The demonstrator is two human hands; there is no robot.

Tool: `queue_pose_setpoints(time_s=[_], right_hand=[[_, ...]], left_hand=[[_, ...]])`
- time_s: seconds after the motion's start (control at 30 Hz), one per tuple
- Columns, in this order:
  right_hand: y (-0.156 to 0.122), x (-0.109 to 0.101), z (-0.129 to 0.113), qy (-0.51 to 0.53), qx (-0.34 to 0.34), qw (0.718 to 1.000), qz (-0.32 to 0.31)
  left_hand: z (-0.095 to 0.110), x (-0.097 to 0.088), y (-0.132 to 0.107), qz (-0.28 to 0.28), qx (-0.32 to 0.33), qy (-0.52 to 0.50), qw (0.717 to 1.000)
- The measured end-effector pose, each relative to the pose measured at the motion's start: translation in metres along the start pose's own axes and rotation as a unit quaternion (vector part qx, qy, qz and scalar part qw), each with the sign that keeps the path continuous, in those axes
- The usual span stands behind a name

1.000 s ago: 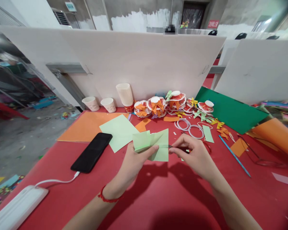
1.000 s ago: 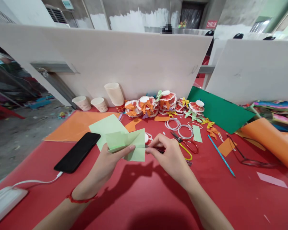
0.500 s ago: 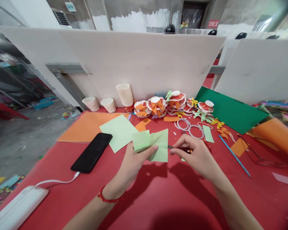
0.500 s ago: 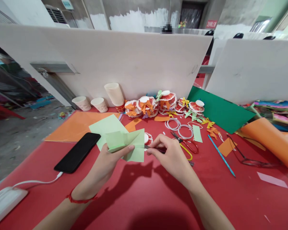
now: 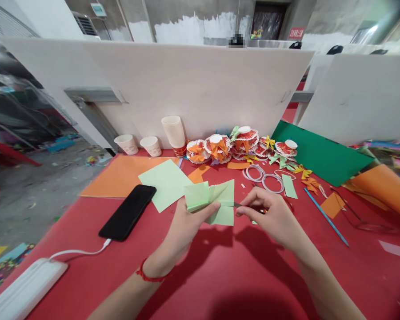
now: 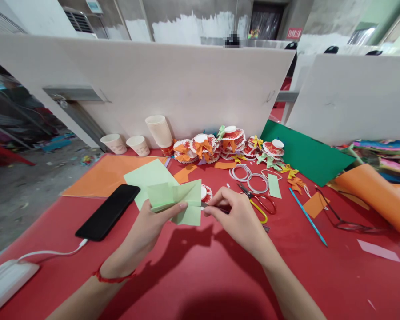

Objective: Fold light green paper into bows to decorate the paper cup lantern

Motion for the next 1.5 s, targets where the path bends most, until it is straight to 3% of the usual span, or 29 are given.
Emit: queue_pose_setpoints(time_s=[1.5], right_hand=[[0.0009, 0.0032, 0.0029, -0.003, 0.011, 1.000, -0.014]], left_hand=[[-0.0010, 0.0040, -0.0011, -0.018, -0.026, -0.008, 0.999]])
Point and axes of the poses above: each hand's wrist, its own y-axis towards the middle knuckle, its own x-axis out of the palm, z = x × y, the point moved 7 cm from there along y, towards the middle knuckle, and after that the axes turned 6 degrees about -x, right-handed, at the moved point
